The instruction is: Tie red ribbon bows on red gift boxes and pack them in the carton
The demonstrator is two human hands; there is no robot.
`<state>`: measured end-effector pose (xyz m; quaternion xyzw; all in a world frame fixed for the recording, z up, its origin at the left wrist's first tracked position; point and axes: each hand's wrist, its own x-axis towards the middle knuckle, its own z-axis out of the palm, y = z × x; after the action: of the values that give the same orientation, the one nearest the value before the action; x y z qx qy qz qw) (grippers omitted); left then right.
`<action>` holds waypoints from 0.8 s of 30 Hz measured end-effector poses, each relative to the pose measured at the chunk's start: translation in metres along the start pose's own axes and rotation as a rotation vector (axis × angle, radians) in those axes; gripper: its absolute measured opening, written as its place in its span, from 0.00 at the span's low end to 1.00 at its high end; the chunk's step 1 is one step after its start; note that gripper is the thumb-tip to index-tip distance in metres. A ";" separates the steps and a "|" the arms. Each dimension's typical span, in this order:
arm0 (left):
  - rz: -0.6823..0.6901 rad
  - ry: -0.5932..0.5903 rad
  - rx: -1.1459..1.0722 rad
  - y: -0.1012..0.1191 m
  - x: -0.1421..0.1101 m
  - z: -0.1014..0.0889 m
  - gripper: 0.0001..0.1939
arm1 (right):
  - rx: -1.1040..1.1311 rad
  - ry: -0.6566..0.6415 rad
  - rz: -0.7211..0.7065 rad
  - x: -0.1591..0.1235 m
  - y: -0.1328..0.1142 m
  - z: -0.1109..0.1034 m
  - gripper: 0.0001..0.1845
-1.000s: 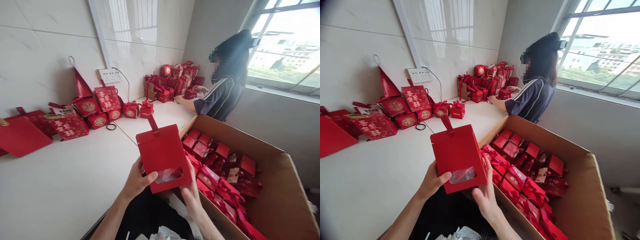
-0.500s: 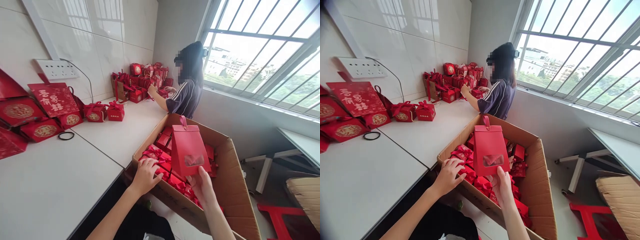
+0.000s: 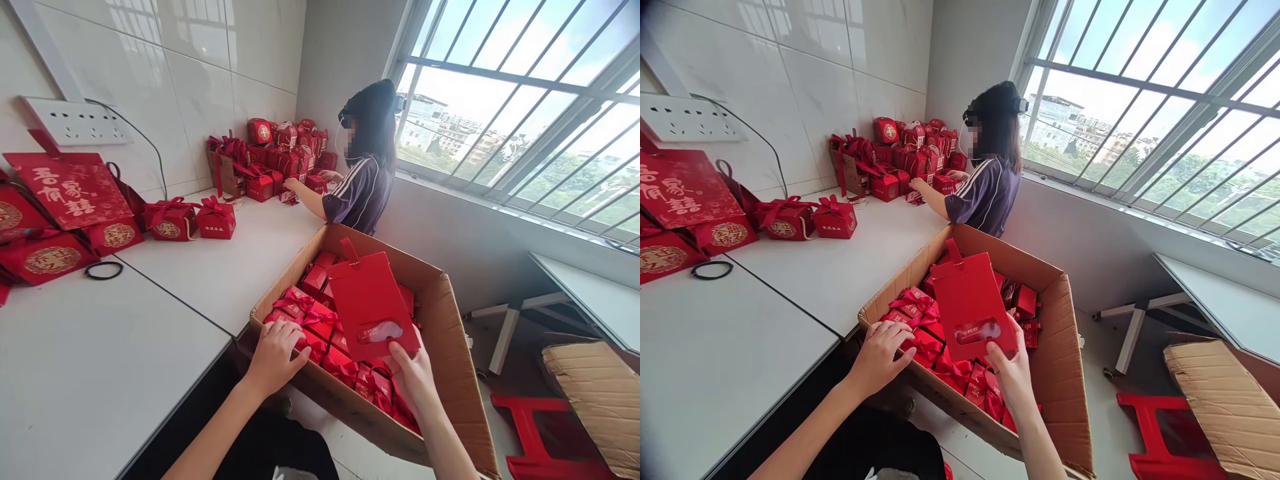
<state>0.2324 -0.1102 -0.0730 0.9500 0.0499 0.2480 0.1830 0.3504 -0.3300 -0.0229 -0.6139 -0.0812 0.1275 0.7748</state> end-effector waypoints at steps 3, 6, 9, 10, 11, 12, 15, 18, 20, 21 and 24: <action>0.005 0.007 -0.008 0.001 0.000 -0.002 0.09 | -0.276 0.160 -0.116 0.026 -0.010 -0.031 0.37; 0.008 0.000 -0.012 0.002 0.001 -0.004 0.09 | -0.818 0.307 -0.177 0.061 -0.026 -0.064 0.40; -0.002 -0.009 -0.023 0.002 0.001 -0.004 0.09 | -1.332 0.279 -0.050 0.091 -0.037 -0.078 0.37; -0.007 -0.013 -0.028 0.002 0.000 -0.003 0.09 | -1.433 0.244 0.004 0.099 -0.037 -0.077 0.36; -0.012 -0.016 -0.031 0.002 0.000 -0.003 0.09 | -1.498 0.209 0.054 0.106 -0.036 -0.074 0.35; -0.016 -0.019 -0.033 0.002 0.000 -0.003 0.09 | -1.537 0.178 0.098 0.114 -0.034 -0.070 0.34; -0.017 -0.015 -0.033 0.002 -0.001 -0.003 0.09 | -1.600 0.122 0.172 0.137 -0.018 -0.053 0.35; -0.011 -0.006 -0.030 0.003 -0.001 -0.004 0.09 | -1.658 0.059 0.227 0.163 0.004 -0.036 0.31; -0.011 -0.007 -0.026 0.004 -0.002 -0.004 0.09 | -1.681 0.014 0.262 0.180 0.019 -0.025 0.25; -0.012 -0.007 -0.023 0.004 -0.002 -0.004 0.09 | -1.689 0.000 0.275 0.186 0.026 -0.021 0.22; -0.018 -0.010 -0.017 0.005 -0.003 -0.004 0.09 | -1.703 0.027 0.293 0.199 0.047 -0.009 0.18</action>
<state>0.2281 -0.1136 -0.0693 0.9492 0.0554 0.2421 0.1934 0.5386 -0.2688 -0.0768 -0.9912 -0.0599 0.1146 0.0273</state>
